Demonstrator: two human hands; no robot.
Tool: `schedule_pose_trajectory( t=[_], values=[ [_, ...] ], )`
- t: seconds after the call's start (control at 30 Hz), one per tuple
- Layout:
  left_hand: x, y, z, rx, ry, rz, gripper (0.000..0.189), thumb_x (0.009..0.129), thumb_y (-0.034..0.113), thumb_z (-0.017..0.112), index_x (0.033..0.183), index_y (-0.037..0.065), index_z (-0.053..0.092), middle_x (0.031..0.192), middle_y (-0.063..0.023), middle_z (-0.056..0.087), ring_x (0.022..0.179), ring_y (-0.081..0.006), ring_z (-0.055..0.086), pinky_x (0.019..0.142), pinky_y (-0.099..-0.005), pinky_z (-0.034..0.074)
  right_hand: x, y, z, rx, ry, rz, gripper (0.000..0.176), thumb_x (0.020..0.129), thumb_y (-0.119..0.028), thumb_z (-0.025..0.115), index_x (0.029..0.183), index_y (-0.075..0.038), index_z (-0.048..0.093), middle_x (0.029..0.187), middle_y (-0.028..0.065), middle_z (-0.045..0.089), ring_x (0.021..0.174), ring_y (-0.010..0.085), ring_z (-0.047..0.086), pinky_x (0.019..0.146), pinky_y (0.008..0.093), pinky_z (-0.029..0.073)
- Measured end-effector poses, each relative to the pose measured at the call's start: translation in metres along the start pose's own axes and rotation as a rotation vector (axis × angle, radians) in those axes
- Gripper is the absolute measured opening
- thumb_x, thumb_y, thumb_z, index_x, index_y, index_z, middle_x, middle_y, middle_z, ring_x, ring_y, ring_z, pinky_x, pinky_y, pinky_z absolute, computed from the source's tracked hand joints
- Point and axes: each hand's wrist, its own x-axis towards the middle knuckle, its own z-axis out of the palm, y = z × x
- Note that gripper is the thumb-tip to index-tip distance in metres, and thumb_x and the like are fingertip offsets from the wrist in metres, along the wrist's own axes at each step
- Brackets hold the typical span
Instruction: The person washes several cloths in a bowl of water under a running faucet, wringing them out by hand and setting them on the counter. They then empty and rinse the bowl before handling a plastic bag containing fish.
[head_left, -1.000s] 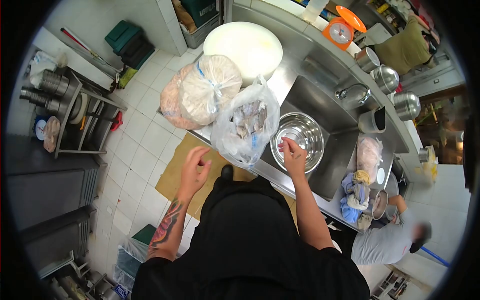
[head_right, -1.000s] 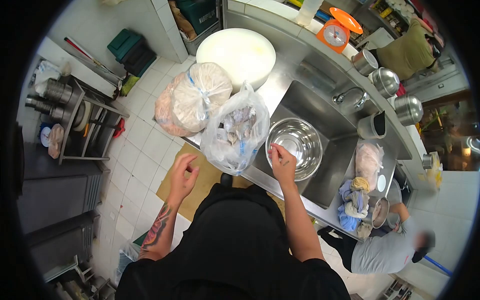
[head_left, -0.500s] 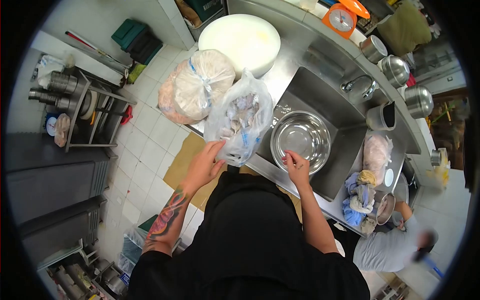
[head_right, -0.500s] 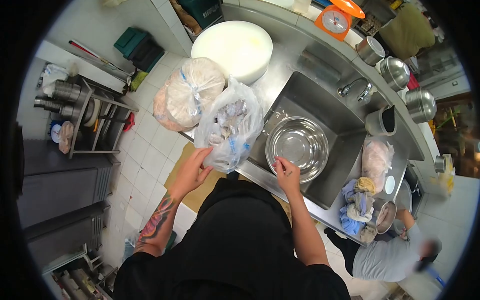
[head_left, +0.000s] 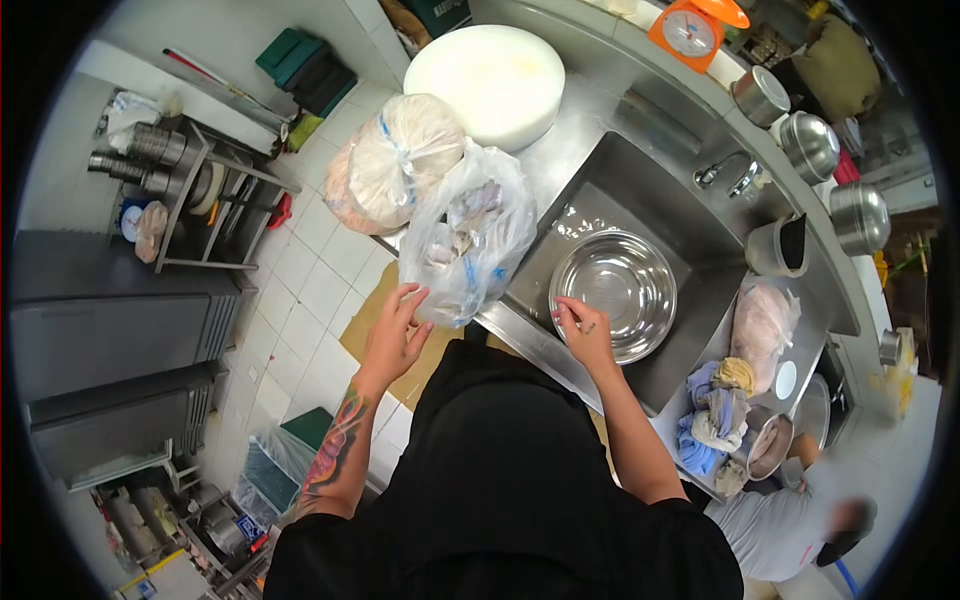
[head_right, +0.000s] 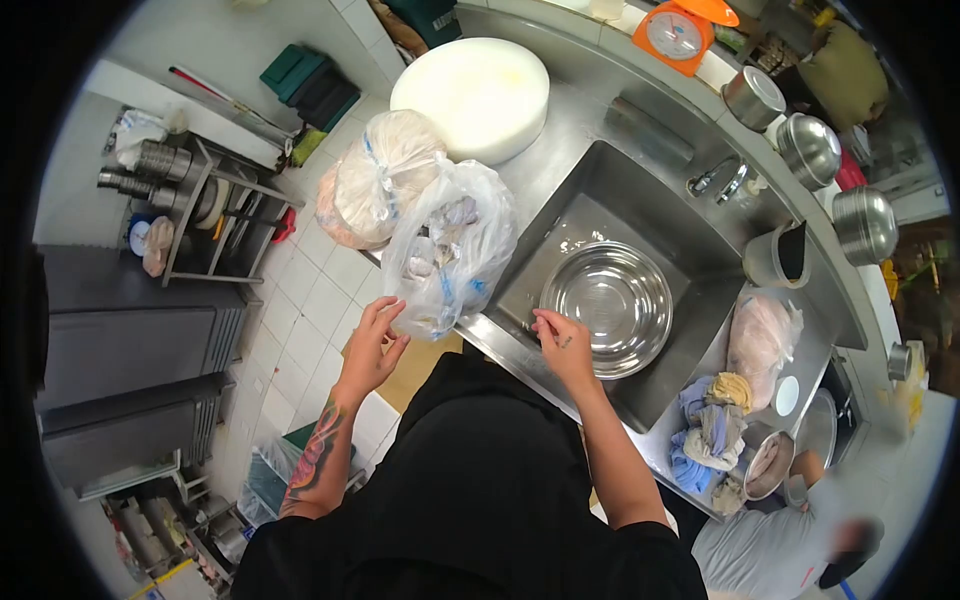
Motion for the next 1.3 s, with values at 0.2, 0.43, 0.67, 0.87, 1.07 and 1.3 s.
schedule_pose_trajectory(
  t=[0.2, 0.43, 0.67, 0.87, 1.07, 1.3],
  values=[
    [-0.020, 0.012, -0.002, -0.002, -0.005, -0.072, 0.056, 0.089, 0.008, 0.071, 0.142, 0.008, 0.053, 0.147, -0.0125, 0.050, 0.082, -0.0216, 0.067, 0.077, -0.0348, 0.055, 0.007, 0.012, 0.006, 0.007, -0.083, -0.042, 0.021, 0.097, -0.011, 0.061, 0.110, 0.000, 0.073, 0.087, 0.0152, 0.076, 0.075, 0.0218, 0.074, 0.068, 0.0322, 0.056],
    [-0.013, 0.011, -0.007, -0.099, 0.037, -0.067, 0.060, 0.087, 0.009, 0.072, 0.144, 0.008, 0.051, 0.149, -0.0110, 0.050, 0.098, -0.0248, 0.066, 0.085, -0.0360, 0.054, 0.015, -0.023, 0.019, -0.082, -0.069, -0.132, 0.020, 0.098, -0.012, 0.061, 0.110, -0.002, 0.073, 0.086, 0.0145, 0.076, 0.073, 0.0203, 0.073, 0.065, 0.0314, 0.054],
    [0.029, 0.001, -0.001, 0.145, 0.085, 0.269, 0.074, 0.080, 0.018, 0.079, 0.146, 0.005, 0.047, 0.150, -0.0122, 0.048, 0.136, -0.0351, 0.042, 0.116, -0.0540, 0.030, 0.014, -0.076, 0.049, -0.034, 0.135, -0.066, 0.022, 0.100, -0.013, 0.060, 0.112, 0.000, 0.073, 0.085, 0.0131, 0.076, 0.073, 0.0162, 0.073, 0.067, 0.0295, 0.055],
    [0.025, -0.017, 0.024, 0.152, -0.087, 0.329, 0.074, 0.083, 0.026, 0.076, 0.148, 0.008, 0.045, 0.146, -0.0085, 0.049, 0.142, -0.0321, 0.038, 0.116, -0.0721, 0.015, 0.002, -0.111, 0.080, -0.035, 0.253, -0.016, 0.023, 0.100, -0.012, 0.060, 0.114, 0.000, 0.073, 0.081, 0.0126, 0.075, 0.071, 0.0160, 0.072, 0.064, 0.0287, 0.054],
    [0.017, -0.026, 0.018, 0.099, -0.174, 0.479, 0.074, 0.078, 0.022, 0.080, 0.144, 0.012, 0.050, 0.144, -0.0063, 0.050, 0.142, -0.0293, 0.038, 0.110, -0.0807, 0.013, -0.003, -0.146, 0.100, -0.379, 0.279, -0.062, 0.029, 0.097, -0.016, 0.064, 0.125, -0.016, 0.072, 0.078, 0.0107, 0.069, 0.066, 0.0227, 0.066, 0.063, 0.0367, 0.050],
    [0.010, -0.048, -0.003, 0.091, -0.238, 0.575, 0.066, 0.083, 0.024, 0.077, 0.144, 0.017, 0.054, 0.150, -0.0024, 0.049, 0.145, -0.0281, 0.036, 0.114, -0.0770, 0.007, -0.003, -0.127, 0.108, -0.670, 0.215, -0.046, 0.028, 0.096, -0.029, 0.065, 0.121, -0.021, 0.074, 0.083, 0.0108, 0.069, 0.078, 0.0335, 0.067, 0.070, 0.0453, 0.052]
  ],
)
